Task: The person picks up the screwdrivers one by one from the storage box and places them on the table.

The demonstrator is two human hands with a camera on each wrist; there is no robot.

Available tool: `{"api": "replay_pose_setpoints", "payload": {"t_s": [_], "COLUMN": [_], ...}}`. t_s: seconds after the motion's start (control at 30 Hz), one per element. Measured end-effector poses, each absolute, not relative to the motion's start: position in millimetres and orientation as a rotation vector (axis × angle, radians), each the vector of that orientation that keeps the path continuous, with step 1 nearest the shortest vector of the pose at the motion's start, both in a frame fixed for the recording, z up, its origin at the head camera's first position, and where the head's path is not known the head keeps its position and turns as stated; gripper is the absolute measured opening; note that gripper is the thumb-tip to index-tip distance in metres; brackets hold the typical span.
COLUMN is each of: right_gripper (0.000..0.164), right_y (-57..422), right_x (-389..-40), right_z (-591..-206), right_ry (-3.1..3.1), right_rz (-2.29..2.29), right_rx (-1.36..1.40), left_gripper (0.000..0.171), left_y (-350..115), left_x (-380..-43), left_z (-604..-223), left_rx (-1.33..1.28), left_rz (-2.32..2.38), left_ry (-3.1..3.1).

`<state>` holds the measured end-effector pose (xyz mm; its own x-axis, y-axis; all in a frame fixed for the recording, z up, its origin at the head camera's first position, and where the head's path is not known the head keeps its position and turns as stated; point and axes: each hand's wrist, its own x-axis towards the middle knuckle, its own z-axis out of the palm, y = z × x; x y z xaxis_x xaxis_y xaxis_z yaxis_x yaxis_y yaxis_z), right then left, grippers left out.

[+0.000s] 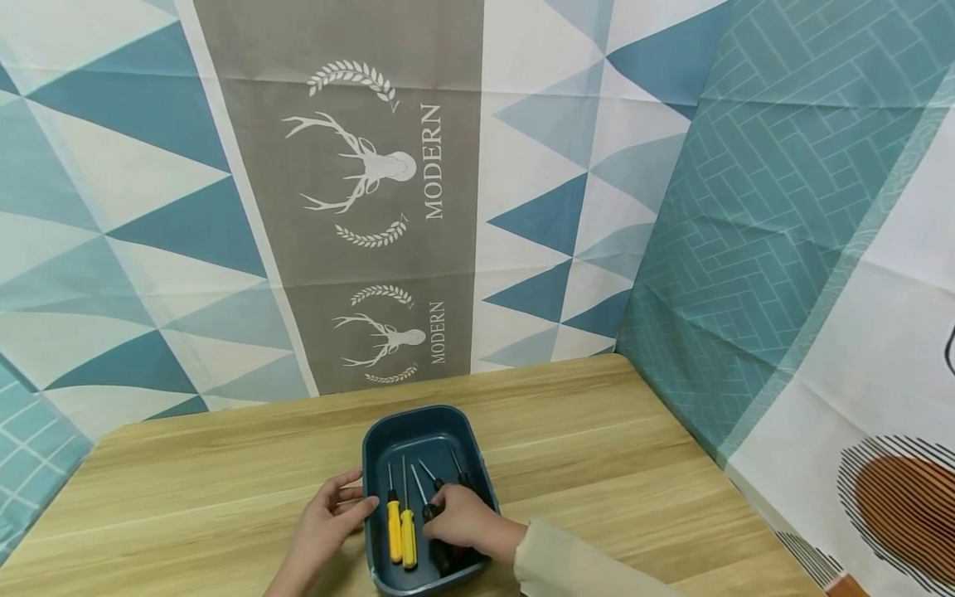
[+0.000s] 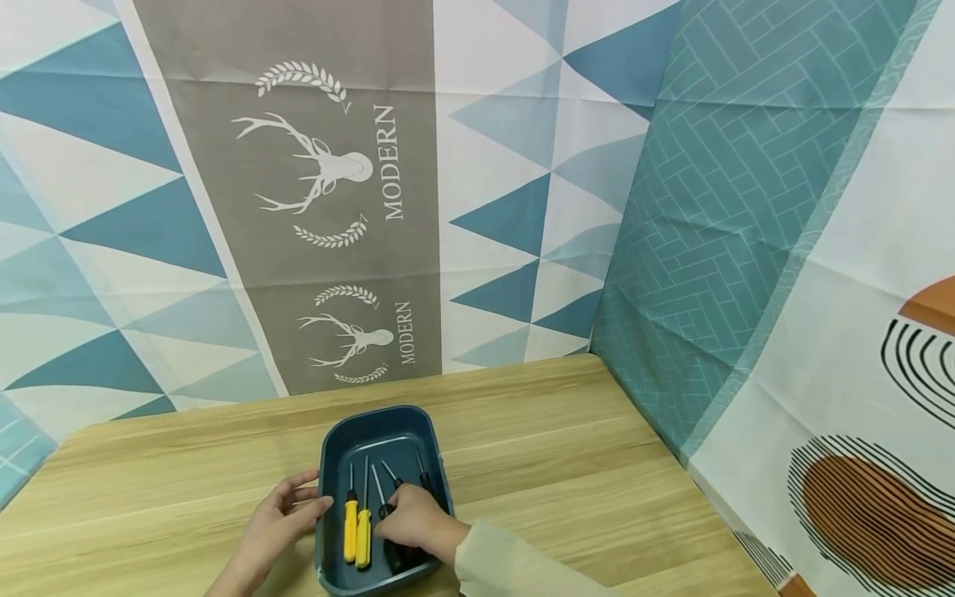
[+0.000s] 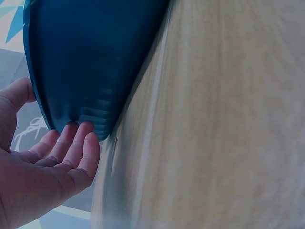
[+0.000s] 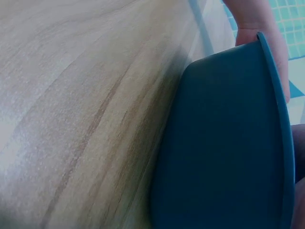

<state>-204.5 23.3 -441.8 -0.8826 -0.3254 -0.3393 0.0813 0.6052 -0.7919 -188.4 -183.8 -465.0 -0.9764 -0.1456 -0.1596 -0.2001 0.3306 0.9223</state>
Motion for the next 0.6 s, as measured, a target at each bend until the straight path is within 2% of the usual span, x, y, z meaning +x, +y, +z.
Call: {"api": "replay_pose_setpoints", "payload": {"t_s": [0.37, 0.6], "right_gripper": [0.034, 0.027], "right_y": [24.8, 26.1], "right_x": [-205.4, -207.0], "right_z": [-437.5, -438.6], "right_ry": [2.250, 2.117], "right_rz": [-1.357, -1.439], "right_rx": [-0.101, -0.046], "left_gripper": [0.063, 0.063], "left_y": [-183.6, -183.7], "left_x": [-187.8, -188.7], "left_z": [-464.2, -464.9], "left_rx": [-0.330, -0.317], "left_rz": [1.768, 1.780], "left_ry": [2.516, 2.512]}}
